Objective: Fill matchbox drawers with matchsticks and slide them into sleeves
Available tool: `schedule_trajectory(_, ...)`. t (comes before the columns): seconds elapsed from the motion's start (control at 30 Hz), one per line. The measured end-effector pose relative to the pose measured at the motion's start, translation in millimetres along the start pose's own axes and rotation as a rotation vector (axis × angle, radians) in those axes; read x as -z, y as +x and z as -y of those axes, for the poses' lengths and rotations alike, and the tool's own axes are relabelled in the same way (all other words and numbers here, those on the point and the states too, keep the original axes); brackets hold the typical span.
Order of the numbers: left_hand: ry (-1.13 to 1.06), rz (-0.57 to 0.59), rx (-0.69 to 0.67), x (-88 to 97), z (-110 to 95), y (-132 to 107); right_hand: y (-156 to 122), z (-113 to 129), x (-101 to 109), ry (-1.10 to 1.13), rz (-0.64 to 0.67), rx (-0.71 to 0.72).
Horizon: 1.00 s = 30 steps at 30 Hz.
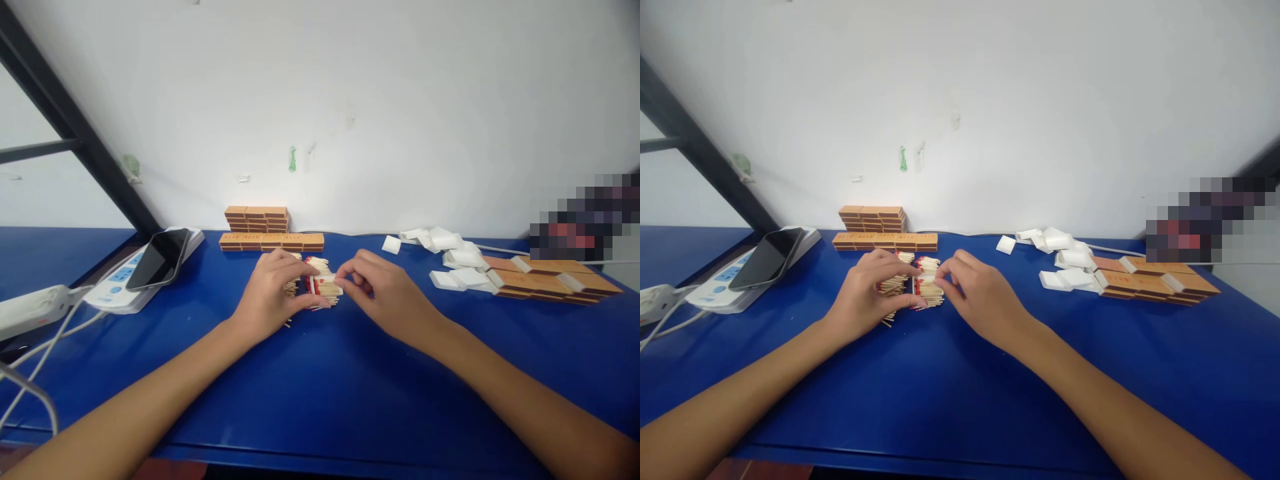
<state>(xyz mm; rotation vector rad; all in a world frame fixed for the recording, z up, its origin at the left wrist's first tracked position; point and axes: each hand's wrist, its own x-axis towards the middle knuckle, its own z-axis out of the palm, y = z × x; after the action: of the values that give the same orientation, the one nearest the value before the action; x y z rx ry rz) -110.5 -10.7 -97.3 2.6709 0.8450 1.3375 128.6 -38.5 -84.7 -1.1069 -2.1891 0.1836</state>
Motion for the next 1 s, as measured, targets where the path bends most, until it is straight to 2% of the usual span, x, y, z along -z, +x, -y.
schedule_trajectory(0.13,0.002,0.005,-0.035,-1.8,-2,0,-1,5,-4,-0.056,0.02,0.031)
schedule_trajectory(0.27,0.03,-0.007,-0.002,1.7,9,0,-2,5,0,-0.038,0.005,0.019)
schedule_trajectory(0.43,0.062,-0.029,0.022,5.9,17,-1,-7,-1,-10,-0.03,0.216,0.044)
schedule_trajectory(0.53,0.067,-0.02,0.024,6.2,17,-1,-8,-3,-18,-0.024,0.276,0.02)
schedule_trajectory(0.77,0.073,-0.009,0.034,6.0,17,-1,-7,-5,-13,-0.021,0.343,0.012)
schedule_trajectory(1.0,0.076,-0.008,0.026,5.9,16,-2,-10,7,-12,0.037,0.349,-0.002)
